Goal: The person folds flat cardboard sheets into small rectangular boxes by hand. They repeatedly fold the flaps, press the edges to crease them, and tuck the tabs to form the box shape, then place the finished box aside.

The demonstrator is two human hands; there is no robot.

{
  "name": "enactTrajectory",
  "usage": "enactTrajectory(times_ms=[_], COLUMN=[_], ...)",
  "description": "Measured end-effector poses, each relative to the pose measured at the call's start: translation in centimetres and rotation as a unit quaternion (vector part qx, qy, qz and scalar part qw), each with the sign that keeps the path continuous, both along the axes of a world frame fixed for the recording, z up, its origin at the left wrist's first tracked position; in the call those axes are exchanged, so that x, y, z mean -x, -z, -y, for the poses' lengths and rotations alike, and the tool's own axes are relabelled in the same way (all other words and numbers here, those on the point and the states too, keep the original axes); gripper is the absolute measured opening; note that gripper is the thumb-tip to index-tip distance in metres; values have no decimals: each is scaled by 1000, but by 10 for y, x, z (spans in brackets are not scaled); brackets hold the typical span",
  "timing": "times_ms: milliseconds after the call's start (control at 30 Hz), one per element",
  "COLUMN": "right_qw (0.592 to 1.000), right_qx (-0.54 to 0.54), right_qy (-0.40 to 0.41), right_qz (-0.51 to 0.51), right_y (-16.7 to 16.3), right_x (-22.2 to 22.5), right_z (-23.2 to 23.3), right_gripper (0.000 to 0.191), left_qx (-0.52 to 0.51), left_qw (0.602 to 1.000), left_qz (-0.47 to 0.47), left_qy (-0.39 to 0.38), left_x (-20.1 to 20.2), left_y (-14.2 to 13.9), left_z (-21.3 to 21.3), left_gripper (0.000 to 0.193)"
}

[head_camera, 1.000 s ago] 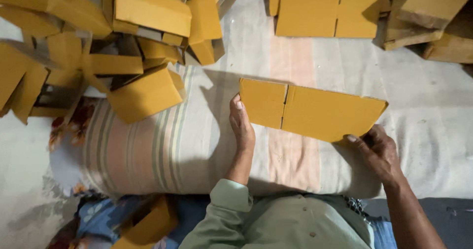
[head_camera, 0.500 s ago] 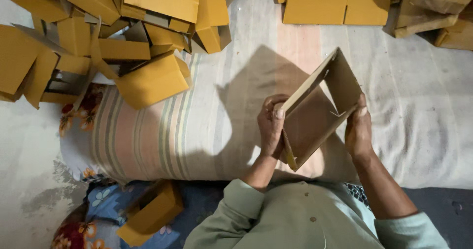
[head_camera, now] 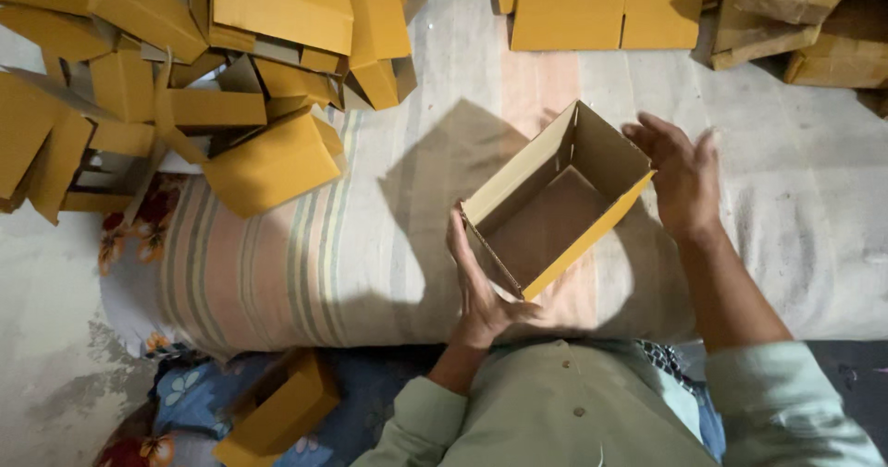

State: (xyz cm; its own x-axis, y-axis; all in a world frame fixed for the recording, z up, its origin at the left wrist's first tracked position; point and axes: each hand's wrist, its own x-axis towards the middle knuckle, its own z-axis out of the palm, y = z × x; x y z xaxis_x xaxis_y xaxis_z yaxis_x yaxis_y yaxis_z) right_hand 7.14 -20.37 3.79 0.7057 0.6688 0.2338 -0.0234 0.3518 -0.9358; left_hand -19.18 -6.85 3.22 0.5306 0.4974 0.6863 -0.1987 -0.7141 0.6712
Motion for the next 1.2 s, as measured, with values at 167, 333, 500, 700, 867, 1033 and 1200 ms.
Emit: enactTrajectory(times_ms=[167,333,500,700,867,1033,1200], right_qw=[997,995,973,980,974,966,959], right_qx=[-49,-86,25,-5,-42,77,136], right_qy=[-64,-31,-22,-8,78,200,198], right_qz=[-19,45,229,199,211,146,148], right_y=[-4,-7,-10,-7,-17,-8,-2], right_x=[-2,17,23,27,34,52,31], right_z=[-16,-9,-1,0,8,8,3], right_gripper=[95,88,92,74,56,37,59], left_qx=[2,-125,-171,-96,-58,186,334], left_qw=[998,991,979,990,990,953,920], left_qz=[-58,-38,-108,-105,-48,-2,56], left_qy=[13,-11,4,22,119,237,195], left_x=[8,-6,-11,-26,-56,-79,-84], left_y=[9,10,4,3,-5,7,19], left_z=[1,-30,-38,-42,-78,-84,-91], left_gripper=[142,123,83,58,60,45,60])
